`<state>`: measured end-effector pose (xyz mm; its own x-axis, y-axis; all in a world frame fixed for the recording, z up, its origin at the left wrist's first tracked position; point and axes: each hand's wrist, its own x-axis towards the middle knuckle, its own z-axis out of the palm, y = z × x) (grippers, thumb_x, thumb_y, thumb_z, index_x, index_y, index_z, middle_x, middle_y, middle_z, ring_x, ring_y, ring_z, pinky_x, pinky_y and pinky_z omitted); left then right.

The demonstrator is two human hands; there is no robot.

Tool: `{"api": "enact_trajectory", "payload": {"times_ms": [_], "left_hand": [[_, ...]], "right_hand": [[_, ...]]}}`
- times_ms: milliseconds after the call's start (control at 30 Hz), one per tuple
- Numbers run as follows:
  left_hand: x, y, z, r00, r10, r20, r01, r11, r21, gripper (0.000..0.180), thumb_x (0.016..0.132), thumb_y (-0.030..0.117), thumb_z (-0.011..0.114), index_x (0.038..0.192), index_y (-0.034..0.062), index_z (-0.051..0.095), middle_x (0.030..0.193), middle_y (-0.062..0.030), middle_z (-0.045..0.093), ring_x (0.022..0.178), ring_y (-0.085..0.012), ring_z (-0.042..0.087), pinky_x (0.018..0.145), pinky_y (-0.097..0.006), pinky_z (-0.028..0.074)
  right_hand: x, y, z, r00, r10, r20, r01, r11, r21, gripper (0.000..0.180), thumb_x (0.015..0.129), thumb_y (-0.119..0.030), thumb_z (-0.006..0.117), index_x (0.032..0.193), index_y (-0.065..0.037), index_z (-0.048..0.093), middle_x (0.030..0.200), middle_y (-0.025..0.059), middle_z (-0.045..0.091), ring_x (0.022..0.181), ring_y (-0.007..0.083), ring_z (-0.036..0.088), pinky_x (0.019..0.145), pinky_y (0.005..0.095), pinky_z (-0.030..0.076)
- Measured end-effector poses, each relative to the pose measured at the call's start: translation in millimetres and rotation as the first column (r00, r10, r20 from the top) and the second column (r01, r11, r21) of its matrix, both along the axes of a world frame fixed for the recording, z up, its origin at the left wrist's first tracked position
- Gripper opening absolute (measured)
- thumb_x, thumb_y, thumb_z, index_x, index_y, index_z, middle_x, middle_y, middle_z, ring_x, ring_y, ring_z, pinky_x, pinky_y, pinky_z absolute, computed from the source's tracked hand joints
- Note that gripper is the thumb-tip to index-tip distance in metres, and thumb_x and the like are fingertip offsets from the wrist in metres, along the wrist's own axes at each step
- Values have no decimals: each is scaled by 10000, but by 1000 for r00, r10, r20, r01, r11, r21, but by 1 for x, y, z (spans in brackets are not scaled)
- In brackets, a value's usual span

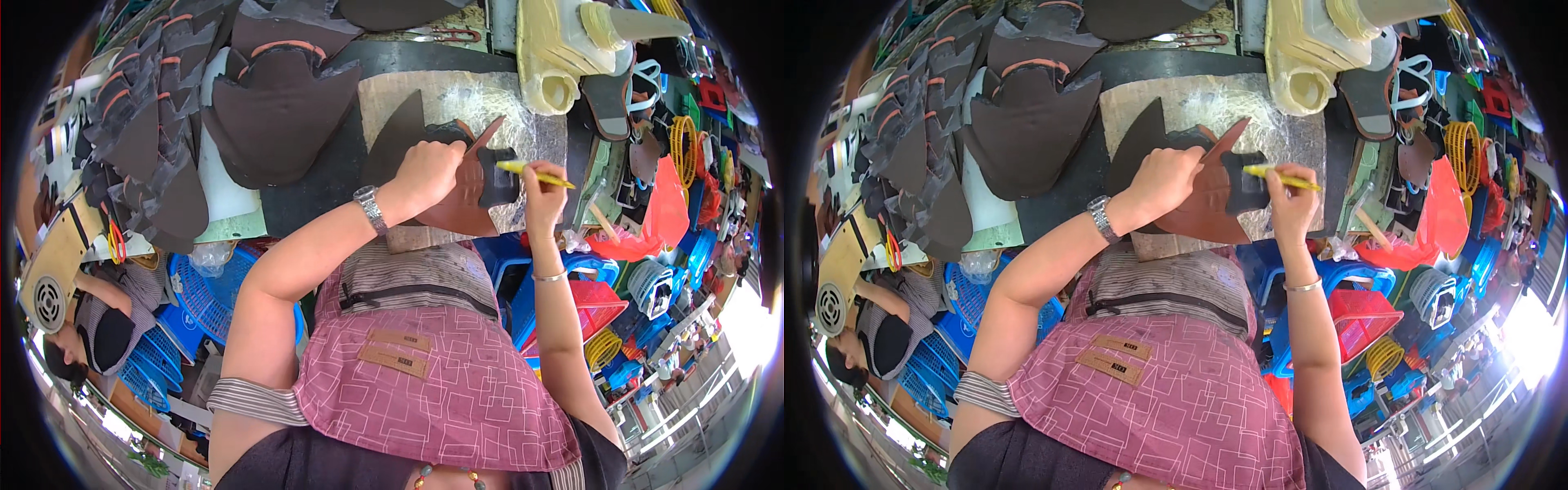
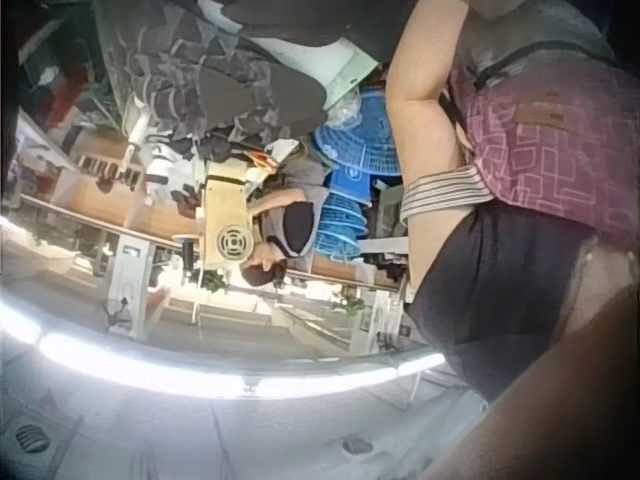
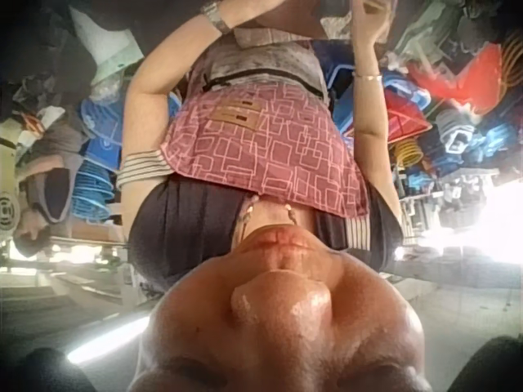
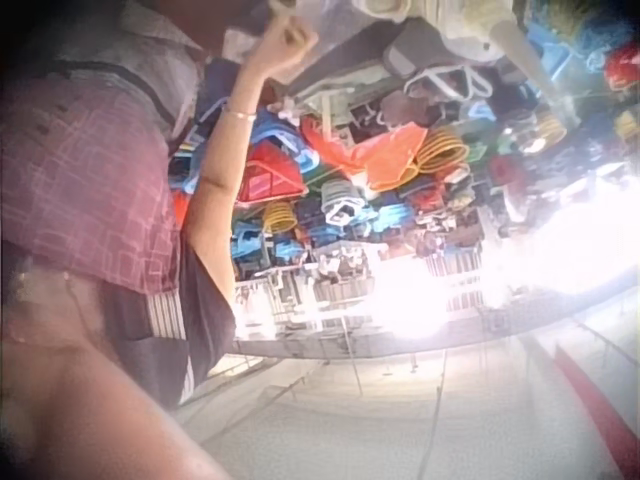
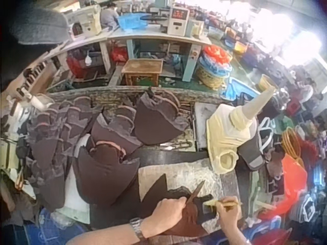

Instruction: The person applies adhesive to various shoe upper components using a handheld brush, then positions them on a work surface.

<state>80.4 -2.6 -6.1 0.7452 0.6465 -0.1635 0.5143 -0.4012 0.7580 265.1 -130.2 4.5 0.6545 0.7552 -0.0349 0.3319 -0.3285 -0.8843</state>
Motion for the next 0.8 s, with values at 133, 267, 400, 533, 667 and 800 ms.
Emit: {"api": "enact_trajectory", "payload": {"times_ms": [133, 267, 400, 533, 667, 800], "left_hand": [[0, -6, 8, 994, 25, 110, -20, 999, -50, 98, 746, 120, 529, 772, 54, 596, 702, -184, 620, 690, -364, 625, 605, -452, 501], [-42, -4, 76, 844, 246, 478, -203, 969, -140, 400, 714, 0, 516, 1100, 37, 616, 1063, -185, 620, 968, -321, 611, 832, -362, 494], [-192, 30, 86, 758, 563, 328, -650, 618, 442, 389, 803, -30, 455, 1183, -63, 529, 1221, -173, 562, 1126, -258, 551, 959, -364, 420], [-303, 108, 77, 713, 690, -125, -152, 326, 933, 490, 830, 88, 524, 1306, 5, 443, 1312, -163, 478, 1184, -339, 462, 954, -427, 387], [-253, 109, 51, 792, 609, 42, -300, 327, 896, 594, 811, 244, 656, 1314, 28, 425, 1285, -183, 474, 1230, -368, 380, 1023, -465, 300], [-105, 39, 55, 976, -219, 4, 188, 846, 498, 468, 642, 135, 727, 1078, 43, 586, 1140, -160, 550, 1100, -333, 505, 960, -438, 397]], "right_hand": [[12, -33, 3, 970, 126, 209, -38, 924, -381, 142, 732, -70, 678, 826, -33, 578, 737, 57, 596, 692, 155, 571, 648, 288, 462], [67, -56, 12, 943, -193, -272, 225, 970, 94, 110, 844, -155, 591, 898, -72, 543, 772, 50, 581, 636, 104, 516, 533, 222, 406], [76, -23, 35, 787, -275, -552, 407, 904, 129, 167, 884, -189, 573, 986, -67, 524, 800, 61, 601, 665, 118, 553, 534, 218, 420], [64, 18, 28, 930, -189, -315, 220, 974, 63, 197, 923, -189, 539, 973, 1, 545, 881, 94, 633, 715, 146, 618, 684, 274, 522], [65, 76, 44, 988, -122, -91, 132, 986, 101, 156, 902, -136, 563, 915, 19, 584, 705, 52, 620, 596, 92, 569, 552, 216, 457], [87, 99, 25, 991, -57, 122, 51, 997, 52, 159, 883, -159, 588, 875, -6, 632, 642, 2, 585, 551, 47, 511, 510, 185, 393]]}}
